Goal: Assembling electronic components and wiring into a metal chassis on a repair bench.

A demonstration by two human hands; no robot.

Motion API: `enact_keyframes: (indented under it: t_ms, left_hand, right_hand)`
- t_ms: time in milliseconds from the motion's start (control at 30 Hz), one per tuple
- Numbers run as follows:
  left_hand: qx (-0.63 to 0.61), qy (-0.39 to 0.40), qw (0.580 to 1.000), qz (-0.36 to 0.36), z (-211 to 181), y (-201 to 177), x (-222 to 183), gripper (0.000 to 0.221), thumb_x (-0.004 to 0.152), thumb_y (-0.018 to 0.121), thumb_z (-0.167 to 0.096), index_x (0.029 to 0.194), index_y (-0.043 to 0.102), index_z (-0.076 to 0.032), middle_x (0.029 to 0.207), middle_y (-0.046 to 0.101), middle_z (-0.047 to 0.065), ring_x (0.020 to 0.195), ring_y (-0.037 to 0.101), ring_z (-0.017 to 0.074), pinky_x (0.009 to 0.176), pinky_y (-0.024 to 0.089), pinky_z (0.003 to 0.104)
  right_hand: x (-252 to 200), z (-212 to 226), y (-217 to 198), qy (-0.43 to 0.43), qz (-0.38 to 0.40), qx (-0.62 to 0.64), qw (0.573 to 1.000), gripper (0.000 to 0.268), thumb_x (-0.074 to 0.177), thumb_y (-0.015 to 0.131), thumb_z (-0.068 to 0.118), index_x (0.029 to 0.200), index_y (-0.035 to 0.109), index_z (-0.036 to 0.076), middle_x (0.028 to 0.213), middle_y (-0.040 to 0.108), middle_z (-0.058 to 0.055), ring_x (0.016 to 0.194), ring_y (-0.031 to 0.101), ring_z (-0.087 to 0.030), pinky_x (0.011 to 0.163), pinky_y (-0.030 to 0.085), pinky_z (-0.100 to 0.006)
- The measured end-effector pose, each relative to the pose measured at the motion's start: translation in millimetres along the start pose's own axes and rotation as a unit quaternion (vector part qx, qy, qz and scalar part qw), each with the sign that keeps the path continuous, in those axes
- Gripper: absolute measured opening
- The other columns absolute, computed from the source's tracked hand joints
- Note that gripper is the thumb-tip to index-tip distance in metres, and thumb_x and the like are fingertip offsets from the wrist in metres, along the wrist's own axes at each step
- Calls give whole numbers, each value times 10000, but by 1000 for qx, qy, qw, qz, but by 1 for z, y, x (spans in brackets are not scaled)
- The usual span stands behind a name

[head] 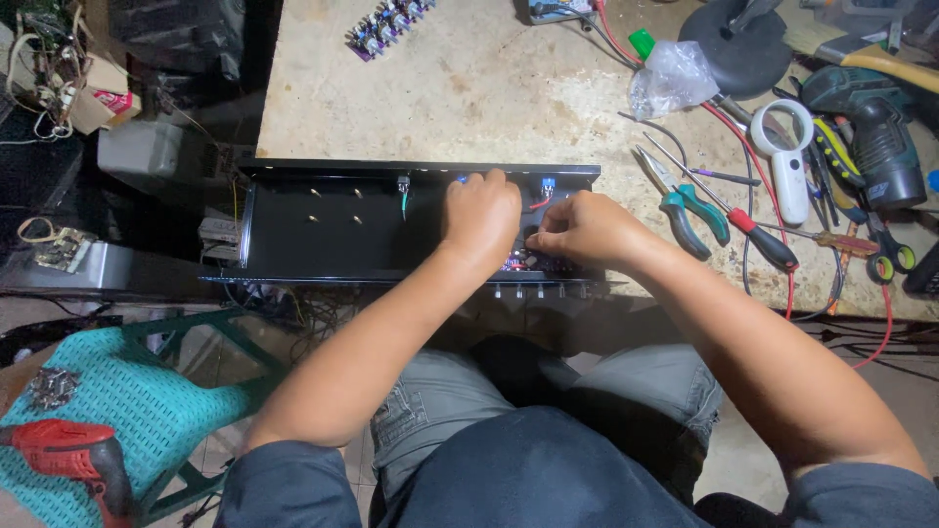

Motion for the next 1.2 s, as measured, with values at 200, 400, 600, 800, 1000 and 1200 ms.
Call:
enact_keyframes:
  t_ms: [200,400,600,800,1000,1200]
  left_hand:
    - [4,34,999,-15,2,4,-3,153,744,706,-157,892,669,-166,643,617,7,649,648,246,536,495,400]
    - [-194,-80,924,319,22,-15,7,182,845,795,-186,1019,754,-216,861,748,3,894,744,296,759,577,463]
    - [-166,-43,903,393,17,-12,12,165,811,832,-282,970,797,-253,888,766,1,970,731,300,834,569,464]
    - [-197,-60,889,408,16,-29,16,176,875,780,-213,1051,791,-213,947,777,35,1010,728,314,879,560,503]
    - [-219,-57,896,383,17,-32,17,173,894,770,-192,1067,781,-188,961,770,44,1008,728,308,877,568,498]
    - [-250,-23,935,252,41,-51,8,110,968,626,-175,1011,718,-217,929,686,55,977,693,346,830,573,477]
  right_hand:
    - [14,-3,9,-24,-25,-8,999,192,820,753,342,971,810,236,897,799,-37,1021,741,-322,902,555,-455]
    - [10,9,9,-77,12,-71,994,181,882,700,302,1015,816,261,957,809,-34,1021,747,-316,892,577,-466]
    - [-8,23,5,-114,90,-81,986,291,910,590,232,1104,798,171,1101,788,-164,1128,698,-423,988,539,-548]
    - [-15,31,-3,-145,86,-32,985,263,923,660,264,1128,805,186,1155,772,-142,1142,700,-407,1000,529,-516]
    - [-21,19,-12,-118,74,13,990,234,945,678,293,1078,817,159,1120,781,-143,1116,713,-398,1002,525,-512]
    - [-11,5,2,-125,57,28,990,184,918,716,300,1055,796,206,1019,797,-79,1051,737,-340,947,552,-474]
Point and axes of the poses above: each hand's wrist, its own x-axis towards the middle knuckle, its own y-axis out of the palm, z = x × y, the point moved 4 cm from there along x, towards the middle knuckle
